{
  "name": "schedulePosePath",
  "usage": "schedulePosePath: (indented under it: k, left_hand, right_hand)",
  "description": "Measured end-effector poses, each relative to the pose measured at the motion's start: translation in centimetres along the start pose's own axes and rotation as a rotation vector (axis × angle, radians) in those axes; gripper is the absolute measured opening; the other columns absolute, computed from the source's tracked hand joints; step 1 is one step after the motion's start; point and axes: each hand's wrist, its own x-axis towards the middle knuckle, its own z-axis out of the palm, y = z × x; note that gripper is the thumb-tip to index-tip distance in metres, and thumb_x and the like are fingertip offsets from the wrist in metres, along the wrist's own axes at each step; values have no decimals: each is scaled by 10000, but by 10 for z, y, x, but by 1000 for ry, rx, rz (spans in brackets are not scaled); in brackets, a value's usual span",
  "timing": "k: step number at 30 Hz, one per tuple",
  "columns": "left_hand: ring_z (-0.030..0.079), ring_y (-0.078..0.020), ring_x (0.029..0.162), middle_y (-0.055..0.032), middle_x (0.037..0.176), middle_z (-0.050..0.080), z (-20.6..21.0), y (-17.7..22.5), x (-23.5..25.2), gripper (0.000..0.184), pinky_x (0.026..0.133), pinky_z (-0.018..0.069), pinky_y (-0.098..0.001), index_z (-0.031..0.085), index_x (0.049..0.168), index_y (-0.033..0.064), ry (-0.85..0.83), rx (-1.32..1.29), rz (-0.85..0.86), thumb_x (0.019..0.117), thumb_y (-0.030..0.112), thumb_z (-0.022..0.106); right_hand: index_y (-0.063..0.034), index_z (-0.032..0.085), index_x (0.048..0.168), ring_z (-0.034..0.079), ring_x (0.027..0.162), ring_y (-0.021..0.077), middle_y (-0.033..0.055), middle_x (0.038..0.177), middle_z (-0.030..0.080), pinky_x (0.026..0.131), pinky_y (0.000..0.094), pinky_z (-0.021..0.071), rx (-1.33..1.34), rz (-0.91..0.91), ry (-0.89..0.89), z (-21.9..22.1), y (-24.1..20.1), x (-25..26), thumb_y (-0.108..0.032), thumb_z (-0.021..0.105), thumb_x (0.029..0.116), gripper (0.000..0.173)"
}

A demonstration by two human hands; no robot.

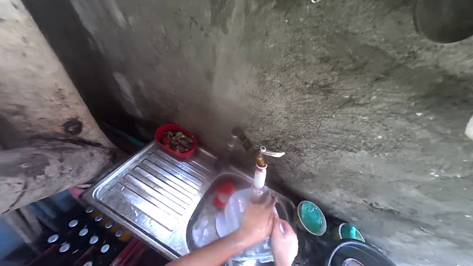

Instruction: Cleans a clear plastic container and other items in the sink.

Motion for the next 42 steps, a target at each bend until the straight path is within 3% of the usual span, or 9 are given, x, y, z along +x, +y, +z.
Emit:
schedulePosePath:
  k: [3, 9, 15, 20, 22, 25, 31, 35, 42]
  left_hand:
    - [449, -339, 1450, -161, 1516, 529, 39, -9, -31, 452, 1213, 297, -536, 613, 1404, 39, 359, -99, 197, 1002, 205, 493]
    - [297, -382, 1524, -226, 1590, 405, 42, -17, 11, 491, 1254, 167, -557, 525, 1463, -17, 318, -475, 469, 1010, 164, 472]
    - [150, -293, 1580, -153, 1680, 257, 28, -17, 41, 561, 1281, 58, -491, 325, 1591, 17, 109, -329, 254, 1091, 258, 406]
    - [427, -351, 1459, -147, 1514, 535, 70, -45, -28, 476, 1222, 274, -562, 604, 1439, 122, 385, -165, 49, 1019, 322, 508]
    - [379, -362, 1482, -182, 1558, 468, 63, -57, -31, 604, 1232, 217, -566, 493, 1513, 56, 286, -219, -235, 1037, 426, 469]
    - [553, -361, 1331, -212, 1424, 578, 31, -65, -7, 755, 1107, 429, -563, 501, 1480, 38, 28, -298, -468, 992, 613, 514]
    - [538, -463, 1300, -300, 1355, 590, 3, -45, 24, 428, 1066, 403, -638, 579, 1359, -57, -89, -54, -414, 1068, 239, 480]
    - [515, -336, 1332, -263, 1440, 529, 30, -104, 21, 440, 1123, 400, -476, 481, 1464, -33, -56, -781, -388, 1082, 186, 495]
    - [490, -91, 610, -2, 774, 534, 34, -131, -15, 344, 575, 455, -257, 615, 1173, 83, 21, -1211, -748, 1050, 400, 569]
  right_hand:
    - [65, 741, 1033, 679, 947, 465, 293, 962, 712, 860, 670, 477, 138, 31, 93, -4, 20, 12, -314, 581, 1046, 411]
    - [109, 678, 883, 634, 750, 287, 225, 788, 650, 759, 511, 504, 330, 207, 229, -9, 64, 19, -356, 476, 1095, 549]
    - [47, 583, 1256, 650, 923, 128, 147, 1081, 646, 839, 360, 552, 880, 422, 218, 20, 93, 8, -484, 343, 1105, 601]
    - [-46, 486, 1426, 626, 1111, 161, 137, 1301, 603, 929, 397, 542, 1131, 470, 122, 46, 113, 1, -502, 282, 1109, 592]
    - [-45, 488, 1437, 637, 1122, 197, 160, 1310, 611, 933, 431, 550, 1137, 476, 109, 53, 117, -3, -520, 278, 1104, 617]
    - [-72, 446, 1467, 625, 1130, 167, 139, 1325, 595, 928, 402, 549, 1190, 469, 84, 58, 122, -6, -508, 256, 1110, 595]
    - [-139, 387, 1512, 579, 1216, 181, 109, 1400, 550, 977, 430, 520, 1291, 524, 47, 59, 126, -5, -561, 213, 1093, 619]
    - [-145, 430, 1458, 624, 1122, 182, 89, 1290, 610, 901, 423, 559, 1424, 546, -30, 68, 143, -2, -535, 255, 1098, 559]
    - [-78, 476, 1242, 597, 829, 126, 54, 964, 579, 700, 330, 535, 1338, 635, -221, 81, 141, 7, -332, 249, 1126, 360]
